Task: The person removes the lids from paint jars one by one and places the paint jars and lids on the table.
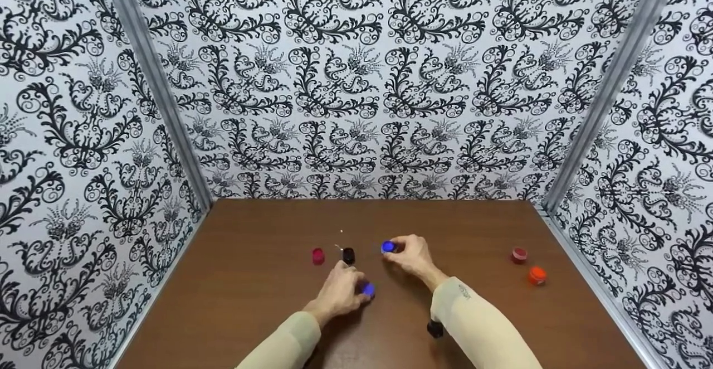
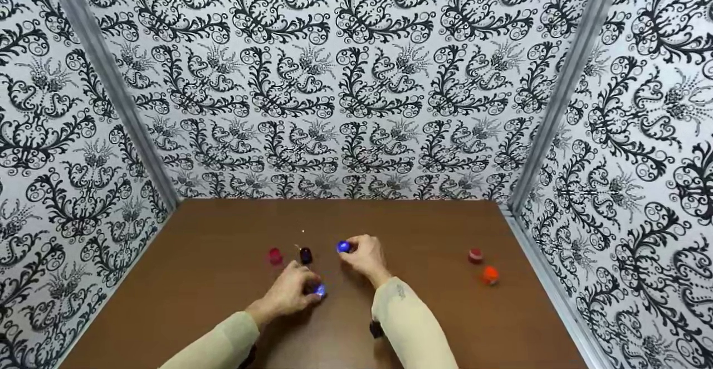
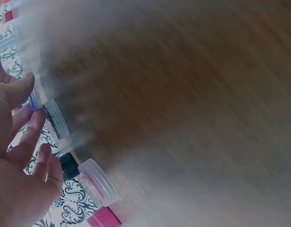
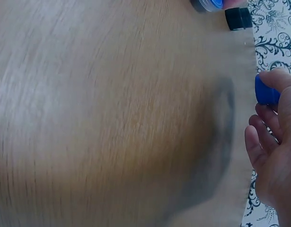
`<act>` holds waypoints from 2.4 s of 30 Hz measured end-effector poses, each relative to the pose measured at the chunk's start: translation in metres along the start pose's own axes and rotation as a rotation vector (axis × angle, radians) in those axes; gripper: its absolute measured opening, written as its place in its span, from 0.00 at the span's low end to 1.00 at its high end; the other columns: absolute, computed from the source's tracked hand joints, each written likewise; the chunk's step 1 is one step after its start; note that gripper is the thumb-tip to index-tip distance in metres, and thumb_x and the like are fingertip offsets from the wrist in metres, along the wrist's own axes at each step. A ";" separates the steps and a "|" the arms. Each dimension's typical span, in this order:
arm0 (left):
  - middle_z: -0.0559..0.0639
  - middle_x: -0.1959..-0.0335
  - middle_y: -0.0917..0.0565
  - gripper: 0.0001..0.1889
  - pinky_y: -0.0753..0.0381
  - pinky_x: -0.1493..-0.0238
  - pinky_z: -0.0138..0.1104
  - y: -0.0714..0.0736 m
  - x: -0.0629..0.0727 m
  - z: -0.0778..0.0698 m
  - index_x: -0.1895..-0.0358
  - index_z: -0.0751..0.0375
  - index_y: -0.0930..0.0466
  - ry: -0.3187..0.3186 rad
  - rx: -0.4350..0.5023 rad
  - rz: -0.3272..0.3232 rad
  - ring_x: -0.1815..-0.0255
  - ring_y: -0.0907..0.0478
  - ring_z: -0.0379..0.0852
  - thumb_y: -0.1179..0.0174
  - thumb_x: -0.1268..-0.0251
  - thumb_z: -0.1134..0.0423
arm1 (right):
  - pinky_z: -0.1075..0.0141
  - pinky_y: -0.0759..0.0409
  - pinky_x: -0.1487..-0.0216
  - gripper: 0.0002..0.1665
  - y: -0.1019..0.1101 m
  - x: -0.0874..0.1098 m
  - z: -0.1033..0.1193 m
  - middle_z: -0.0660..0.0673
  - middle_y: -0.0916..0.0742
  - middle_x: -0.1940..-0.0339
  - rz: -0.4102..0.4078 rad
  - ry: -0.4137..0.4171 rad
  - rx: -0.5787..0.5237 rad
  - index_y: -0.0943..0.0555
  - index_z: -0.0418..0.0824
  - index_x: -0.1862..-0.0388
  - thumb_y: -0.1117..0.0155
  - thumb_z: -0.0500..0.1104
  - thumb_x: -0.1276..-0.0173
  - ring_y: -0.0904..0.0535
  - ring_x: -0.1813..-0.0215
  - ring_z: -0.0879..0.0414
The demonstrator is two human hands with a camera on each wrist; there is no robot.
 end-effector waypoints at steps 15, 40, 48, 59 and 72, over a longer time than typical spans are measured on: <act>0.44 0.56 0.04 0.13 0.17 0.46 0.52 -0.002 -0.002 -0.008 0.53 0.50 0.03 0.034 0.044 0.073 0.46 0.19 0.52 0.19 0.37 0.51 | 0.45 0.12 0.36 0.20 -0.011 0.008 -0.003 0.44 0.02 0.49 0.036 -0.045 0.061 0.03 0.48 0.51 0.10 0.52 0.41 0.07 0.42 0.42; 0.48 0.56 0.06 0.16 0.15 0.50 0.51 -0.005 -0.003 -0.006 0.52 0.52 0.04 0.041 0.002 0.077 0.50 0.19 0.55 0.18 0.41 0.50 | 0.46 0.12 0.39 0.23 -0.015 0.014 -0.004 0.44 0.02 0.52 0.037 -0.021 0.046 0.04 0.44 0.50 0.11 0.53 0.41 0.08 0.46 0.44; 0.50 0.54 0.06 0.19 0.13 0.48 0.49 0.004 -0.004 -0.008 0.53 0.54 0.06 0.058 0.058 0.061 0.50 0.18 0.56 0.17 0.42 0.48 | 0.51 0.10 0.46 0.28 -0.003 0.014 -0.012 0.44 0.03 0.59 0.022 0.039 -0.033 0.05 0.39 0.48 0.15 0.58 0.36 0.08 0.55 0.50; 0.52 0.56 0.08 0.14 0.10 0.48 0.45 0.011 -0.004 -0.011 0.53 0.58 0.07 0.071 0.190 0.014 0.54 0.12 0.52 0.21 0.34 0.53 | 0.45 0.10 0.40 0.10 0.027 0.011 -0.010 0.40 0.02 0.55 -0.068 0.030 0.051 0.05 0.36 0.52 0.25 0.39 0.28 0.06 0.48 0.40; 0.56 0.56 0.08 0.12 0.09 0.53 0.37 0.017 -0.011 -0.029 0.48 0.60 0.09 0.051 0.381 0.022 0.56 0.08 0.52 0.26 0.27 0.59 | 0.53 0.10 0.50 0.05 0.067 0.017 -0.042 0.45 0.03 0.63 -0.179 -0.036 0.061 0.05 0.42 0.60 0.21 0.41 0.32 0.08 0.61 0.51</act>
Point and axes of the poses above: each hand's wrist, its own x-axis away from the middle knuckle, its own y-axis out of the back of the hand, z = x × y, the point moved 1 cm from there along -x, towards the middle knuckle
